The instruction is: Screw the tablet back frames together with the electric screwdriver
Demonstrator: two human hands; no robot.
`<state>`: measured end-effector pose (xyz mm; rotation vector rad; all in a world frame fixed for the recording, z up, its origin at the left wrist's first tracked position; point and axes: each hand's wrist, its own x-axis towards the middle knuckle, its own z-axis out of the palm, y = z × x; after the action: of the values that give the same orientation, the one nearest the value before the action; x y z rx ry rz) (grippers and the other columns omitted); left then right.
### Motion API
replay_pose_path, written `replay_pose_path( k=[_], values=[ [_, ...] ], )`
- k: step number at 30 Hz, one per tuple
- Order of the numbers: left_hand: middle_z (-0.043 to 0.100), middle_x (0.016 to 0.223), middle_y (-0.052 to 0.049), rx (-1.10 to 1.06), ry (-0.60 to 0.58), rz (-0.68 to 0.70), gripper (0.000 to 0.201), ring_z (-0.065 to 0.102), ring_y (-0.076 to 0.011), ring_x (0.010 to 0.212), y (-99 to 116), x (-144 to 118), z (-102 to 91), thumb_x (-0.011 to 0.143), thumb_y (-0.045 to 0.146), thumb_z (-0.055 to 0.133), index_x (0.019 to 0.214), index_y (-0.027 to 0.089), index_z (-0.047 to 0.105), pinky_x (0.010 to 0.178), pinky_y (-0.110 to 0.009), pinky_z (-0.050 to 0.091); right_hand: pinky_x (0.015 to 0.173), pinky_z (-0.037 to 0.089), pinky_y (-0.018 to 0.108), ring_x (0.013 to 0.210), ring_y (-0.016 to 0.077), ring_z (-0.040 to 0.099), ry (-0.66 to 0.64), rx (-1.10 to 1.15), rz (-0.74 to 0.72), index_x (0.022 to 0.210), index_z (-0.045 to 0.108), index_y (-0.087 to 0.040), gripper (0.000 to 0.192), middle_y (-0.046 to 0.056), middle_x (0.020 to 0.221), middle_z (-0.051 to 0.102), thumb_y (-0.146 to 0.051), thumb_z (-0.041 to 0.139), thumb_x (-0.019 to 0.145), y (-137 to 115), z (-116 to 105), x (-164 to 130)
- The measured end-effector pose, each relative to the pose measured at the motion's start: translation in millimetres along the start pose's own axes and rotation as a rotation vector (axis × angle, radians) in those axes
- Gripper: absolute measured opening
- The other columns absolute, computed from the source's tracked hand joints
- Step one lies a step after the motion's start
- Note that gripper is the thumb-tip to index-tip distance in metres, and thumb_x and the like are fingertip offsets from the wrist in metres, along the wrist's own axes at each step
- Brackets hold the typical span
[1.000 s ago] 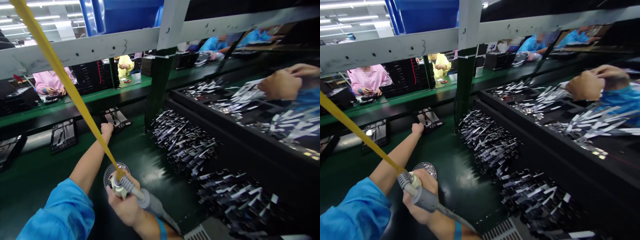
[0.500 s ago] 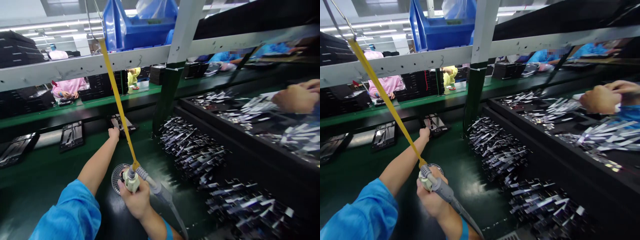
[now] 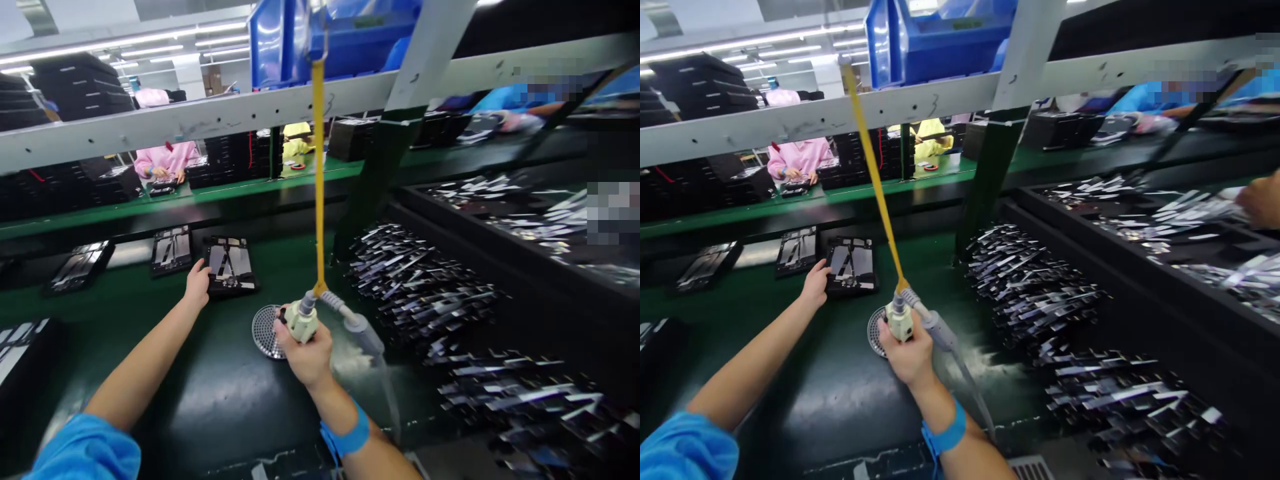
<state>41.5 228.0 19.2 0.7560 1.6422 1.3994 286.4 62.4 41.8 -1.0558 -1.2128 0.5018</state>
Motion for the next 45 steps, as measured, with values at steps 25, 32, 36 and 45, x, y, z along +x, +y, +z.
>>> replay_pose_path(
  k=[25,32,36,45],
  values=[
    [0.068,0.138,-0.012,0.524,-0.178,0.219,0.055,0.059,-0.0276,0.134,-66,-147,-183.1,0.100,0.042,0.049,0.149,0.018,0.057,0.116,-0.042,0.041,0.068,0.063,0.038,0.072,0.0235,0.075,-0.043,0.129,0.079,0.095,0.074,-0.017,0.023,0.006,0.079,0.075,-0.033,0.079,0.079,0,58,17],
    [0.072,0.123,-0.011,0.570,-0.081,0.290,0.050,0.068,-0.0240,0.116,-77,-168,-179.9,0.104,0.040,0.046,0.150,0.022,0.055,0.104,-0.041,0.052,0.069,0.064,0.040,0.071,0.0229,0.075,-0.009,0.129,0.081,0.095,0.073,-0.018,0.024,0.006,0.083,0.076,-0.032,0.079,0.077,-7,56,17],
    [0.068,0.123,-0.015,0.857,-0.159,0.589,0.047,0.063,-0.0304,0.116,-58,-190,-184.2,0.103,0.043,0.051,0.142,0.018,0.060,0.103,-0.050,0.052,0.076,0.065,0.042,0.078,0.0242,0.076,-0.019,0.136,0.066,0.095,0.073,-0.019,0.022,0.006,0.084,0.076,-0.031,0.079,0.078,-4,56,14],
    [0.067,0.116,-0.012,0.941,-0.750,0.939,0.033,0.061,-0.0278,0.108,-36,-228,-167.9,0.097,0.033,0.068,0.128,0.019,0.064,0.093,-0.046,0.054,0.080,0.065,0.044,0.082,0.0241,0.076,-0.039,0.150,0.064,0.093,0.074,-0.020,0.017,0.006,0.087,0.076,-0.030,0.079,0.080,-4,56,11]
  ],
)
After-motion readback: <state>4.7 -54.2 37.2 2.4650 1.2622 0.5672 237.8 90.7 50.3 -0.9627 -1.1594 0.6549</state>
